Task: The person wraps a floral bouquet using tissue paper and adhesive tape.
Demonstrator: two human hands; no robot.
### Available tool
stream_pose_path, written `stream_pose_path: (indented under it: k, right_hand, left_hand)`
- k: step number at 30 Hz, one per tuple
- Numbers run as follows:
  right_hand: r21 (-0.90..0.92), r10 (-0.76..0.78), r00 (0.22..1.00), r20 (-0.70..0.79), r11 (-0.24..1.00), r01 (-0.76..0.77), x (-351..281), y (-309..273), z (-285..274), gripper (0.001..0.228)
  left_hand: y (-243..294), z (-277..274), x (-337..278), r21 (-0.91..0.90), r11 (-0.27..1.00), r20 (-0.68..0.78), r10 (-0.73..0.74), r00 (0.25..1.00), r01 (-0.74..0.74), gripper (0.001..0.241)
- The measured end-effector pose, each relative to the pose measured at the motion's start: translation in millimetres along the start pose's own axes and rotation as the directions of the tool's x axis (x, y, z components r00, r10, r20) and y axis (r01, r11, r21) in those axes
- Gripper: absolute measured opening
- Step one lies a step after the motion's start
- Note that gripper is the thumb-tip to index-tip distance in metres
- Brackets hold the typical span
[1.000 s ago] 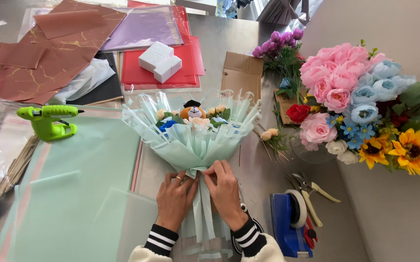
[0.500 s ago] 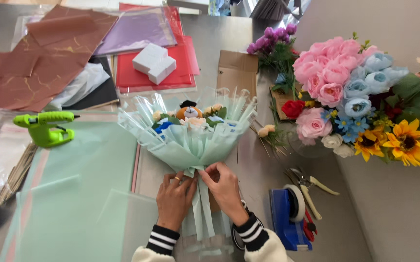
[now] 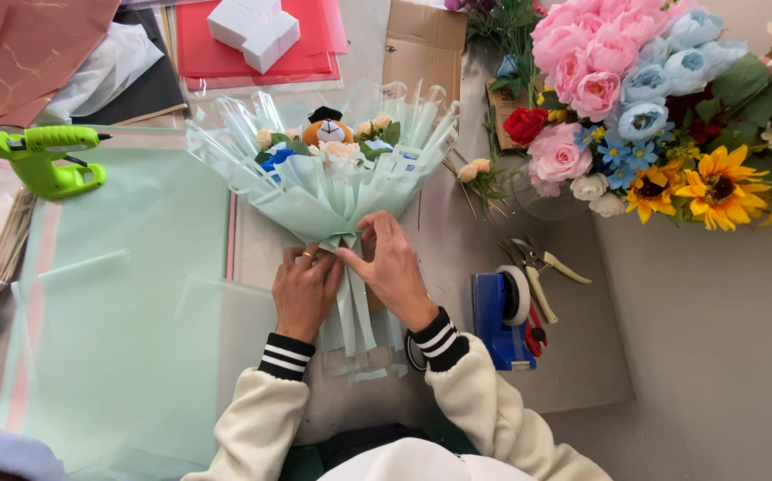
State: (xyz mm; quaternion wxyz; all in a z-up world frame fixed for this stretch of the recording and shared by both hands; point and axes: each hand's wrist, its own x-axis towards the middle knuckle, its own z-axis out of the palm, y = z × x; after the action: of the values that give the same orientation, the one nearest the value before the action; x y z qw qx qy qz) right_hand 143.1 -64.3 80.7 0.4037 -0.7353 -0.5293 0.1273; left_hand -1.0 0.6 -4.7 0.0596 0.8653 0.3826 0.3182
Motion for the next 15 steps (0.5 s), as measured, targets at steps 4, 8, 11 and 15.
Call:
stream_pose_path:
  k: [4, 8, 11, 15]
  right_hand:
    - [-0.011, -0.017, 0.994, 0.11, 1.0, 0.019, 10.6, 6.2, -1.1, 0.043]
    - [0.053, -0.066, 0.997, -0.05, 0.996, 0.068, 16.1, 8.3, -5.3, 0.012]
    - [0.079, -0.065, 0.998, -0.009, 0.995, 0.066, 13.8, 5.8, -4.7, 0.013]
    - [-0.228, -0.296, 0.952, 0.083, 0.924, 0.307, 9.2, 0.2, -6.0, 0.029]
  left_hand:
    - [6.9, -11.5, 9.7, -0.047, 0.998, 0.085, -0.045, 0.995, 0.049, 0.023]
    - [7.0, -0.4, 5.9, 0.002, 1.0, -0.022, -0.017, 1.0, 0.017, 0.012]
    - [4.3, -5.4, 1.1, 0.009, 1.0, -0.027, -0.011, 1.0, 0.011, 0.012]
    - [5.2, -6.7, 2.1, -0.022, 1.0, 0.002, -0.008, 1.0, 0.008, 0.014]
